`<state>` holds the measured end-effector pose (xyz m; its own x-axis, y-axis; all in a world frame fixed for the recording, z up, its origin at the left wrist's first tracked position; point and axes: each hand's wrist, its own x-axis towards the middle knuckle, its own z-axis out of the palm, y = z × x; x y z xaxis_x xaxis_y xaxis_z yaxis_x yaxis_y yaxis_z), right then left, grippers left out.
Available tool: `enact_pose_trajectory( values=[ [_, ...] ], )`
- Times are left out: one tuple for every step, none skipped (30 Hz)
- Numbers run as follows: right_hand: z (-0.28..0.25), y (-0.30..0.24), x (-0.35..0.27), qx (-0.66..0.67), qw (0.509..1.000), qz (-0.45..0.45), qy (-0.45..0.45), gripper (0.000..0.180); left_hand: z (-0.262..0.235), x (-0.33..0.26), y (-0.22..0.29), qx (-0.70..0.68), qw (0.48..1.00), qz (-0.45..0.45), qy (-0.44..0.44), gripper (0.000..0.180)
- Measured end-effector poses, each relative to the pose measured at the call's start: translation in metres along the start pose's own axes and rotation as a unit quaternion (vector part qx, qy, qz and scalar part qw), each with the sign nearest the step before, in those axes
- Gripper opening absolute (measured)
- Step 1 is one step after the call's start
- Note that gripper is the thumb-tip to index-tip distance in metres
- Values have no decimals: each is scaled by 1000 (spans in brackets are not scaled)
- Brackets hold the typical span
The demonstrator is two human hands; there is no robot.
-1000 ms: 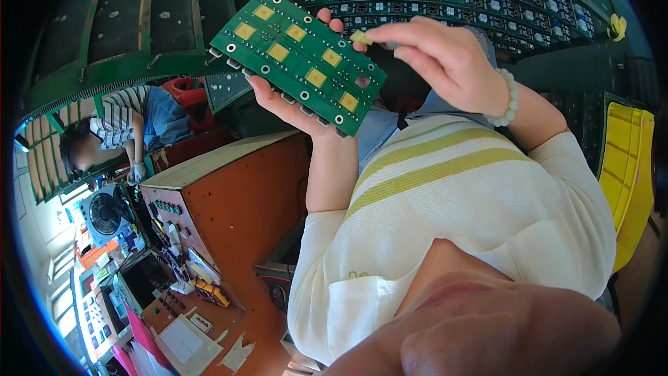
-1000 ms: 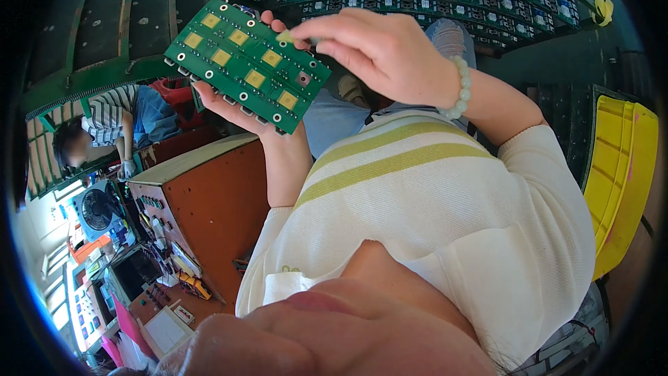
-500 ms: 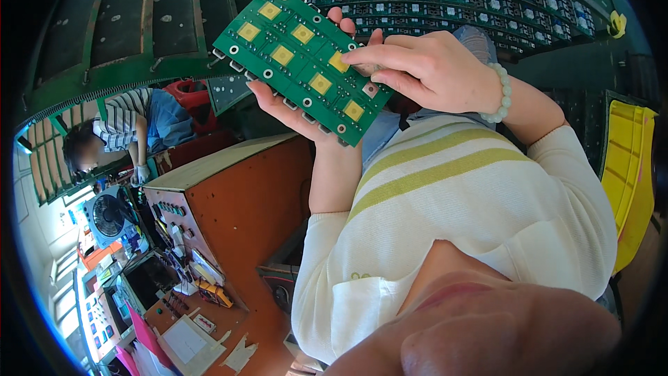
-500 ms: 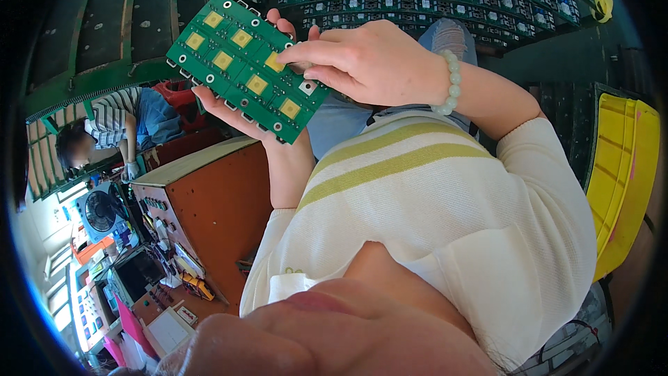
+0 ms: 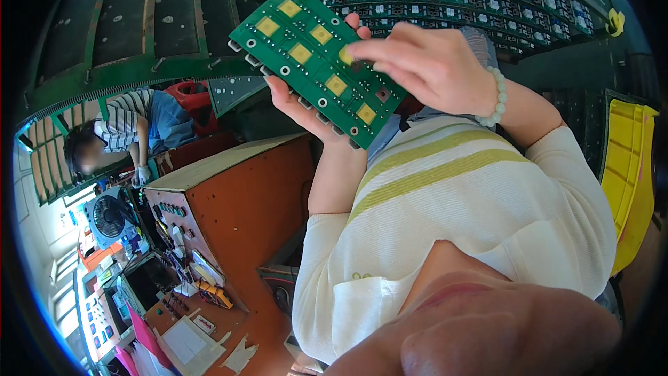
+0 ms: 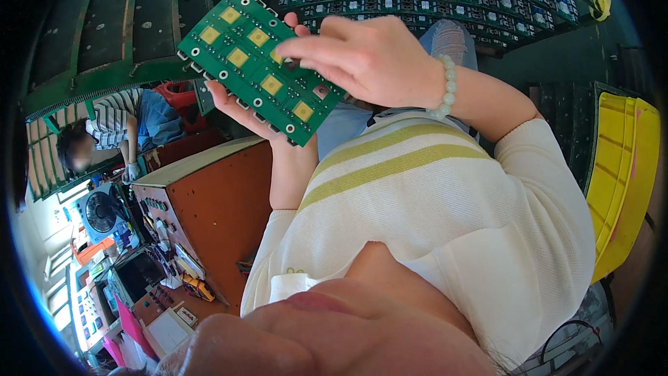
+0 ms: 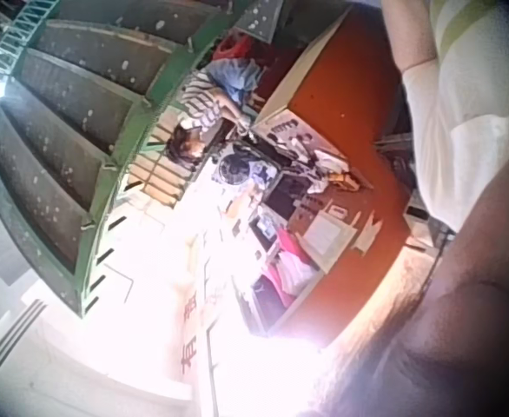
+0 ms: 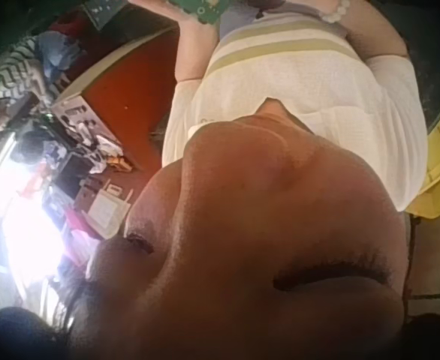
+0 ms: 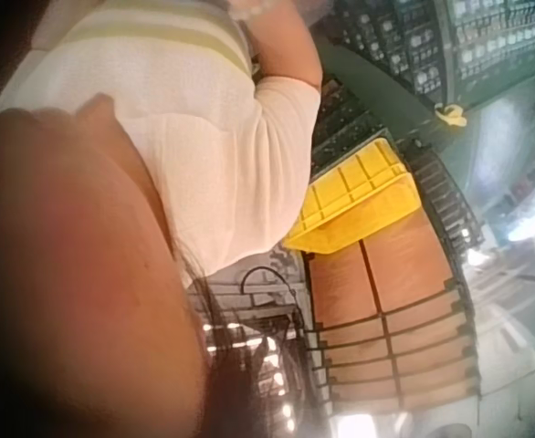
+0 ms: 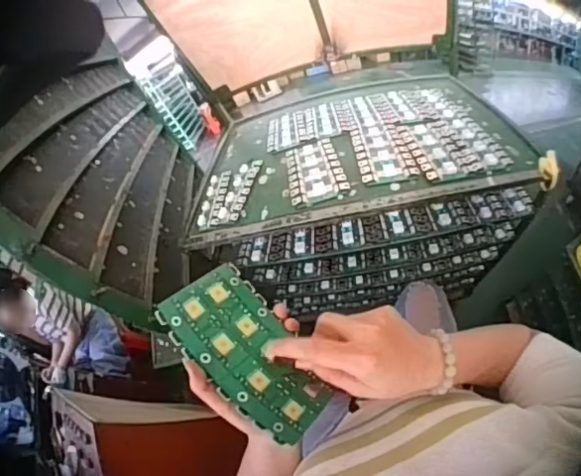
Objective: The person holds a green circuit board and wipes its surface with a yellow cloth. They flip the board over to clean the other side, then use a small tool to scrape or clean specific components. The person repeats this process with multiple boards, placing them on a nearby rack after cleaning.
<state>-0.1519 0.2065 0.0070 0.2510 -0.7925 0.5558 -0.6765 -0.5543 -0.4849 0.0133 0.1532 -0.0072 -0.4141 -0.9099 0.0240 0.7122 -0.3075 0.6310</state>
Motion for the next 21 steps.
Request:
enact_pose_trajectory(
  values=[
    [-2,2,1,16,999,0,41,37,-1,-2,-1,-76,997,-19,-28,87],
    [-3,6,3,33,996,1,83,37,-4,-4,-2,-152,986,-38,-57,86],
    [-5,11,6,47,991,2,126,37,-3,-5,-3,-226,968,-59,-87,86],
    [-5,12,8,54,990,5,132,36,5,-6,-3,-218,971,-73,-57,81],
    [-4,13,11,62,988,9,139,36,5,-7,-3,-223,971,-68,-48,79],
    [-2,14,11,54,991,22,122,37,3,-8,-4,-228,971,-62,-39,78],
    [-1,14,13,46,993,35,104,37,2,-9,-4,-233,970,-56,-30,77],
    [-3,11,15,-1,996,6,93,36,4,-12,-2,-162,984,-41,-61,74],
    [-1,10,16,-5,996,2,94,36,2,-12,-2,-173,983,-37,-47,74],
    [3,10,15,-9,996,-3,94,36,-2,-13,-2,-184,982,-33,-32,74],
    [5,10,14,-13,996,-7,94,35,-6,-13,-2,-194,980,-29,-17,74],
    [7,10,14,-13,996,-4,91,33,-10,-13,-2,-156,988,-13,-9,74],
    [9,11,13,-18,997,-1,78,34,-13,-13,-2,-118,993,2,0,74],
    [11,12,13,-23,998,3,66,35,-14,-13,-1,-79,997,17,9,73],
    [13,12,11,-29,998,8,52,35,-8,-13,0,-65,997,3,34,74],
    [12,13,10,-17,999,13,39,36,4,-13,2,-51,997,-10,58,74],
    [10,13,10,-4,1000,17,26,36,10,-14,3,-37,996,-24,82,75],
    [8,12,10,9,1000,21,13,37,7,-15,3,-50,997,-19,62,76],
    [7,12,10,17,999,22,17,37,2,-17,2,-62,997,-14,42,76],
    [7,12,9,25,999,22,21,38,-1,-18,1,-74,997,-10,21,77],
    [7,12,9,31,999,23,25,39,1,-18,1,-24,998,-5,55,78]
  ],
)
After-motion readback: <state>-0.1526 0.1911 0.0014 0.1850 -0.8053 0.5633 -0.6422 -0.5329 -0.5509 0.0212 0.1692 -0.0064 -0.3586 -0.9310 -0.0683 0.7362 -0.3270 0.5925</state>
